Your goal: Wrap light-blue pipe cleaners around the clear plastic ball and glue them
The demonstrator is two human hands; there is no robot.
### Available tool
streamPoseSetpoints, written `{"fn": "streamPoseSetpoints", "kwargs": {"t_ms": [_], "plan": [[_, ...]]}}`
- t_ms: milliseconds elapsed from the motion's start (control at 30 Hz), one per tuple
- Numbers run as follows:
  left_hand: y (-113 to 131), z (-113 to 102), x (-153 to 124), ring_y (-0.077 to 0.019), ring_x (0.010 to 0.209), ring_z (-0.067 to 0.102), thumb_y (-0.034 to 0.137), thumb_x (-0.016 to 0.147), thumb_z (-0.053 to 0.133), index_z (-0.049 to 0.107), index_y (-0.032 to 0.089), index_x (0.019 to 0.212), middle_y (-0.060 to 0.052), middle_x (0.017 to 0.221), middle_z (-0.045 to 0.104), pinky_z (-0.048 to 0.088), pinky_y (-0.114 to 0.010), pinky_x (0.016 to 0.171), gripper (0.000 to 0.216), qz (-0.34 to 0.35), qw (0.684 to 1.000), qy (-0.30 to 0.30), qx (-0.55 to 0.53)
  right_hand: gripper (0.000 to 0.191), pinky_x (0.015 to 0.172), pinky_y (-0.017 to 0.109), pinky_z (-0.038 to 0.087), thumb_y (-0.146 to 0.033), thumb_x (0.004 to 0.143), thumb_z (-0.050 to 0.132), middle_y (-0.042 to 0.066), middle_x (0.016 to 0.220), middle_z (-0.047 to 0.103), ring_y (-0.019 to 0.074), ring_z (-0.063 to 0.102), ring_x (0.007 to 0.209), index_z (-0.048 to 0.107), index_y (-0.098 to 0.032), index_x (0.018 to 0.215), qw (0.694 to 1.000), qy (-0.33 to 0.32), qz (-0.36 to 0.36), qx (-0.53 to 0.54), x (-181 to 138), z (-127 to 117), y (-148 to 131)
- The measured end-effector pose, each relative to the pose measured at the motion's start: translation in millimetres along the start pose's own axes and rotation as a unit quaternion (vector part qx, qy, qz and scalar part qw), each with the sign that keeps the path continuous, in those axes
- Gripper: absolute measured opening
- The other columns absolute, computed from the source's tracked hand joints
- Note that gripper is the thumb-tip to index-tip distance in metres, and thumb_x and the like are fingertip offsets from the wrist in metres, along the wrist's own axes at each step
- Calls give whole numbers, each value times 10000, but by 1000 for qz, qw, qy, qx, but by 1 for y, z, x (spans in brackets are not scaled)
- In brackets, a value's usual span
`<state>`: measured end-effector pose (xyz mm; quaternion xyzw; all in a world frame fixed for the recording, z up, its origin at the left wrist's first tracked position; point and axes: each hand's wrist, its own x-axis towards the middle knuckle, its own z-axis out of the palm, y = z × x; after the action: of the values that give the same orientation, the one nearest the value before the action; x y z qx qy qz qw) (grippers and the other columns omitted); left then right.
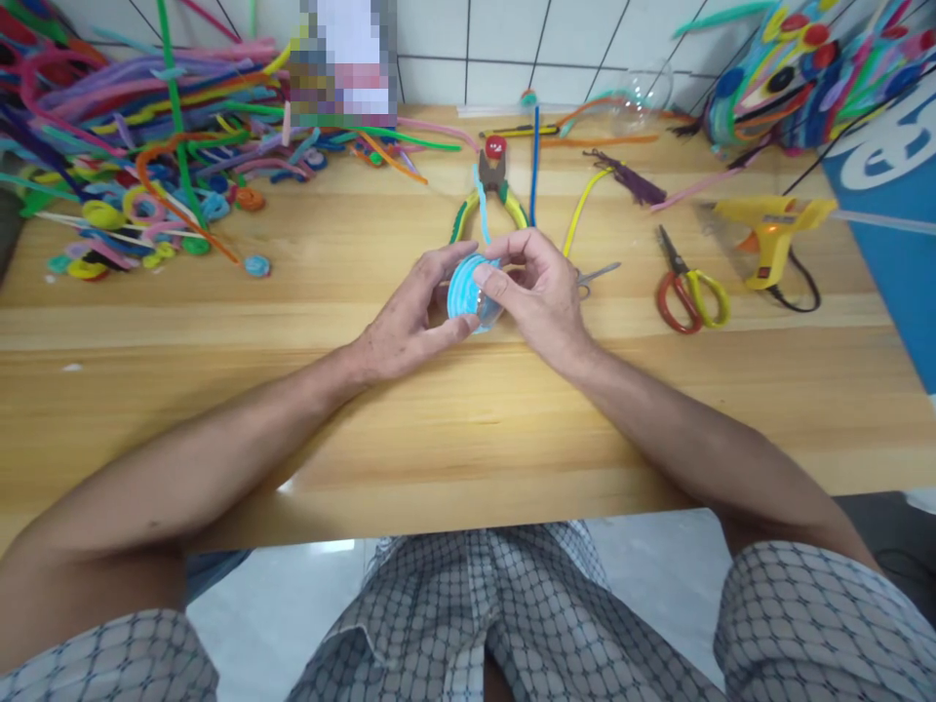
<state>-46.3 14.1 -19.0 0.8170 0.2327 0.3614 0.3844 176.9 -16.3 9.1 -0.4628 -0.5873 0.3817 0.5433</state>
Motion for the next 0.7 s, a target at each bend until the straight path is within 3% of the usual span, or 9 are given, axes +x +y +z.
{"fn": "streamPoseSetpoints", "kwargs": {"t_ms": [433,700], "plan": [[2,6,4,-379,1579,570,764,1024,683,424,364,1719,-146,1674,590,519,-637,1316,843,27,999,21,39,600,923,408,683,-835,831,880,9,1139,827,212,778,1016,747,-307,1081,1000,12,-10,-6,-5,-2,4],[8,4,3,-380,1553,570,766,1039,668,393,357,1738,-153,1678,567,557,-621,1267,856,26,997,21,72,535,920,399,673,-771,866,893,12,1120,802,216,764,1039,739,-310,1089,1000,13,-21,-8,-8,-1,5]]}}
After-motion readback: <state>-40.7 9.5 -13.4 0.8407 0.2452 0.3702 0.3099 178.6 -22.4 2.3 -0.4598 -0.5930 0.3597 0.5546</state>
